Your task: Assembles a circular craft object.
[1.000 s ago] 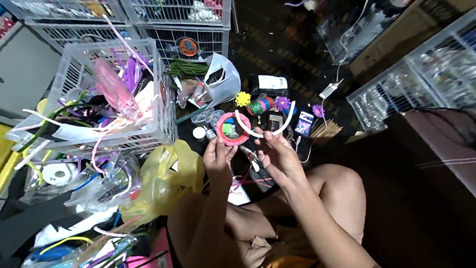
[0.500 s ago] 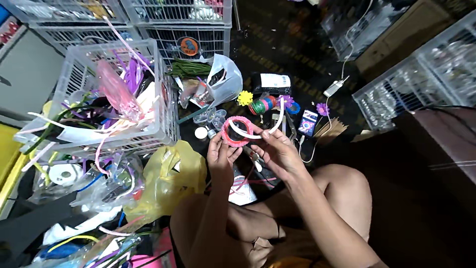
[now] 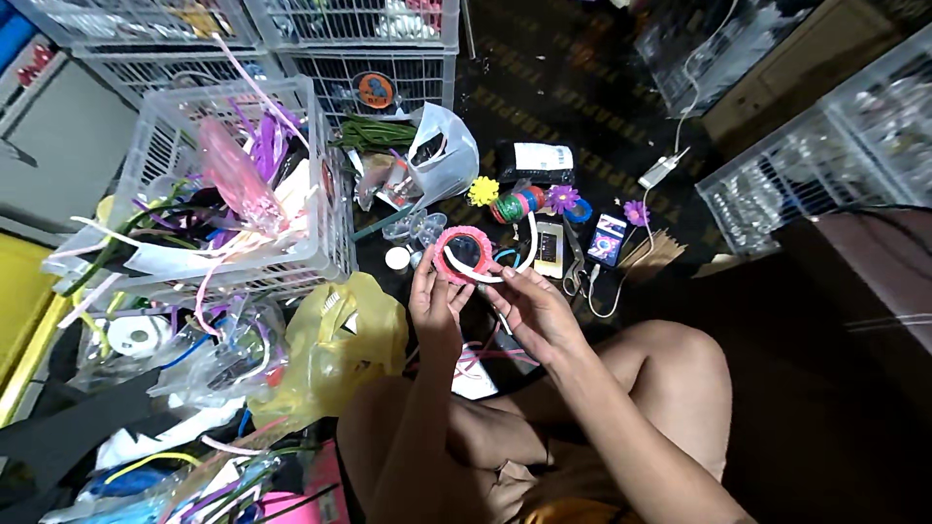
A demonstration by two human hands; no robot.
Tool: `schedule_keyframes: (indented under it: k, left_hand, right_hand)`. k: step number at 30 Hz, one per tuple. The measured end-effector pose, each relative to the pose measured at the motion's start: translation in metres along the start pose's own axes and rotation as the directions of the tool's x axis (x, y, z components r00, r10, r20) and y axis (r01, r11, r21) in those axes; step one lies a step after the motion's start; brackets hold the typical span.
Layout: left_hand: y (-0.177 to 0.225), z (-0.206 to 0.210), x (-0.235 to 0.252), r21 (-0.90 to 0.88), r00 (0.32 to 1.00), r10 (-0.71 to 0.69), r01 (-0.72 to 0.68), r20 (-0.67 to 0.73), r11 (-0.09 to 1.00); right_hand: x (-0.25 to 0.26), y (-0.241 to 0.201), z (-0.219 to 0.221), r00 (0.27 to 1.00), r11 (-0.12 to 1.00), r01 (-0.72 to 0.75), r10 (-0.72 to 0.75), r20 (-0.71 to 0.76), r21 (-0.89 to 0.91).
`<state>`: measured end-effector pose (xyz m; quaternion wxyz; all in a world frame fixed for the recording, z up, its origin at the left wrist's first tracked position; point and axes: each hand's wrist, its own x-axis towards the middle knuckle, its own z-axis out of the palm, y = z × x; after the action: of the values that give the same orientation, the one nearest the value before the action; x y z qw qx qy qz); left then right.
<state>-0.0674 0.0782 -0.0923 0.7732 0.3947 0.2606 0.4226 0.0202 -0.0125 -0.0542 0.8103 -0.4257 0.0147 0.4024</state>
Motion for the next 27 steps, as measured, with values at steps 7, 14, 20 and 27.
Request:
schedule_keyframes:
  k: [7, 14, 20, 27]
  left_hand:
    - [0.001, 0.003, 0.001, -0.035, 0.998, -0.009, 0.007, -0.057, 0.999]
    - [0.002, 0.003, 0.000, -0.041, 0.998, 0.002, -0.004, -0.061, 0.999]
    - [0.002, 0.003, 0.000, -0.031, 0.998, 0.013, -0.015, -0.065, 0.999]
    - [0.001, 0.002, -0.001, 0.019, 0.995, 0.032, -0.031, -0.092, 0.999]
  right_hand:
    - [0.000, 0.007, 0.003, 1.000, 1.000, 0.017, -0.018, -0.026, -0.023]
    - [-0.001, 0.012, 0.004, 0.997, 0.994, 0.076, -0.076, 0.002, -0.083]
    - [-0.002, 0.016, 0.003, 0.989, 0.975, 0.147, -0.143, 0.037, -0.165]
    - [-0.002, 0.020, -0.001, 0.978, 0.937, 0.207, -0.191, 0.084, -0.282]
